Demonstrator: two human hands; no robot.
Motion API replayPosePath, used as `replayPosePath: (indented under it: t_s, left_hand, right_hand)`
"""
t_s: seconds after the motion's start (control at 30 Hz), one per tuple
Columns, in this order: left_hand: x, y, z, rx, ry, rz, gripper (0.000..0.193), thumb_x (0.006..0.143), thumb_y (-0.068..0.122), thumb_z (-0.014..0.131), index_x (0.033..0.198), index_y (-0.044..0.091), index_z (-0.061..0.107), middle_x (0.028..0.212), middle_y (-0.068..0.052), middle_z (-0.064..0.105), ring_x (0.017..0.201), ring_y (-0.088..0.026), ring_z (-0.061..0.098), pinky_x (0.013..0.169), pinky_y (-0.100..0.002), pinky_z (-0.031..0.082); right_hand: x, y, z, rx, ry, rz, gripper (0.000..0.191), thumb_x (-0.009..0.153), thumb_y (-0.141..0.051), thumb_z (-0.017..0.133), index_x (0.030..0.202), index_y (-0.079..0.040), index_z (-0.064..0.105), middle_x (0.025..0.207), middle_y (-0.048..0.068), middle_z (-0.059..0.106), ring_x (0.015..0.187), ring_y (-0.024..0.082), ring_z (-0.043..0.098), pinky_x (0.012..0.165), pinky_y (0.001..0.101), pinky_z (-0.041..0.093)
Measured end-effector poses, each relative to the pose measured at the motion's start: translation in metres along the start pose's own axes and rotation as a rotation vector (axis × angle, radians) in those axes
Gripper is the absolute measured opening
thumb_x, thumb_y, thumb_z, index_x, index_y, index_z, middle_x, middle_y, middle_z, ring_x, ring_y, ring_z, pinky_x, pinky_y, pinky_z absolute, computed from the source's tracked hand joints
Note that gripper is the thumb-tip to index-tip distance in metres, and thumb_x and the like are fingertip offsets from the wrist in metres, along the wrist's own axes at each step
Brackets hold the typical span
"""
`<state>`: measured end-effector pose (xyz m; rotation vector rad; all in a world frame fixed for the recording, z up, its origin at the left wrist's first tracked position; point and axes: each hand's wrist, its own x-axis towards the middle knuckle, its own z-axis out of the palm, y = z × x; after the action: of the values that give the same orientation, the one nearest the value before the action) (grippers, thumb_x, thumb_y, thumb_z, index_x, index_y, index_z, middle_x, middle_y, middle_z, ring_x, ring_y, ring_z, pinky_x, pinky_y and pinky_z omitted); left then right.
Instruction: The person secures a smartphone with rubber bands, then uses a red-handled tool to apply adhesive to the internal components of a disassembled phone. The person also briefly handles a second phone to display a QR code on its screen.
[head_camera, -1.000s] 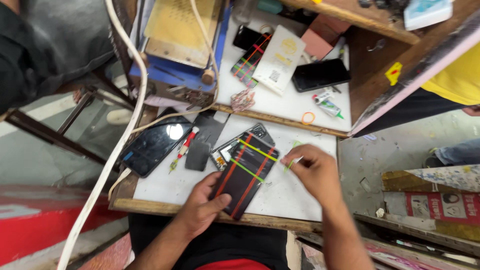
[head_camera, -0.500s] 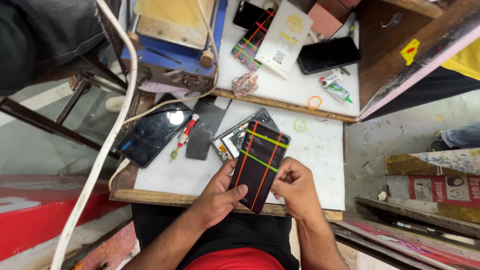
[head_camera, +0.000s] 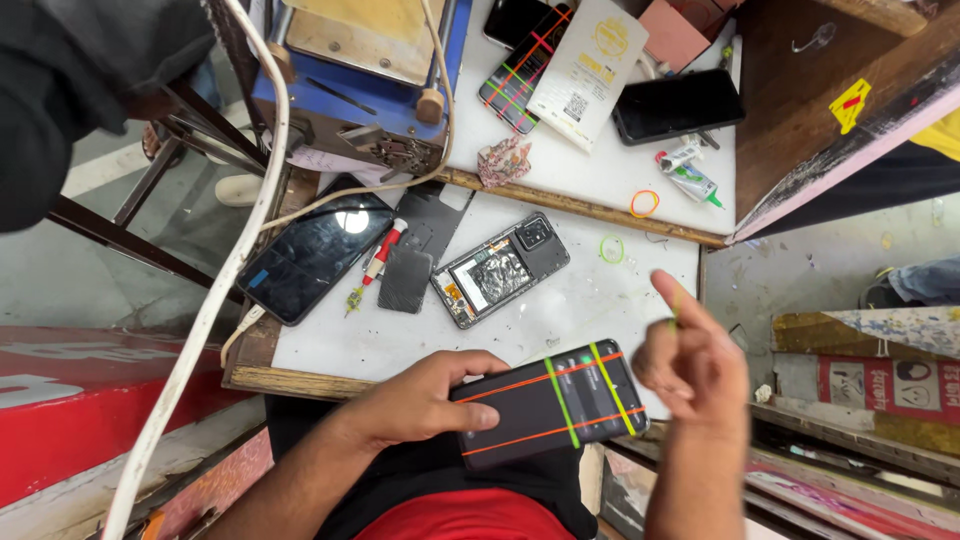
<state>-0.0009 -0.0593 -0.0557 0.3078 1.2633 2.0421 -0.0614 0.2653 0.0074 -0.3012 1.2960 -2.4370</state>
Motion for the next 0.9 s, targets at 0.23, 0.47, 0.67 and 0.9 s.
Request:
replayPosePath:
  t_s: [0.23,0.47,0.67,0.9]
  left_hand:
    - [0.009,0.001,0.000,-0.117,0.413,0.181,0.047,0.090,0.011,0.073,0.133,-0.003,0.059,0.118,-0.008,0.072,0.108,-0.013,0.065,0.098,-0.030,0.052]
    - [-0.008,0.020,-0.002,-0.129,0.509,0.600,0.037,0.097,0.006,0.071,0.131,-0.003,0.060,0.117,-0.009,0.069,0.108,-0.015,0.066,0.097,-0.030,0.055]
    - [-0.006,0.045,0.019,1.017,0.532,0.858,0.031,0.085,-0.001,0.072,0.115,0.005,0.070,0.105,-0.007,0.065,0.087,-0.019,0.071,0.073,-0.031,0.061]
    - [0.004,0.027,0.035,1.409,0.653,0.610,0.027,0.086,0.008,0.070,0.113,0.006,0.070,0.095,-0.008,0.063,0.076,-0.023,0.070,0.064,-0.037,0.058]
  right_hand:
    - [-0.027,-0.020,0.013,-1.221,-0.397,-0.102,0.046,0.103,-0.042,0.055,0.096,0.000,0.074,0.072,0.006,0.071,0.061,0.015,0.069,0.057,0.0294,0.054]
    - [-0.015,0.025,-0.012,0.380,-0.003,-0.047,0.040,0.111,-0.034,0.042,0.116,0.002,0.060,0.115,0.015,0.067,0.063,0.017,0.055,0.065,0.0327,0.043]
    - [0.000,0.033,0.011,0.209,0.120,0.085,0.099,0.091,-0.082,0.046,0.165,-0.020,0.022,0.163,0.029,0.040,0.058,0.014,0.051,0.047,0.0236,0.044]
    - [-0.014,-0.001,0.083,-1.204,-0.484,0.036,0.083,0.090,-0.080,0.040,0.135,-0.016,0.066,0.139,0.016,0.061,0.053,0.009,0.056,0.051,0.0235,0.048]
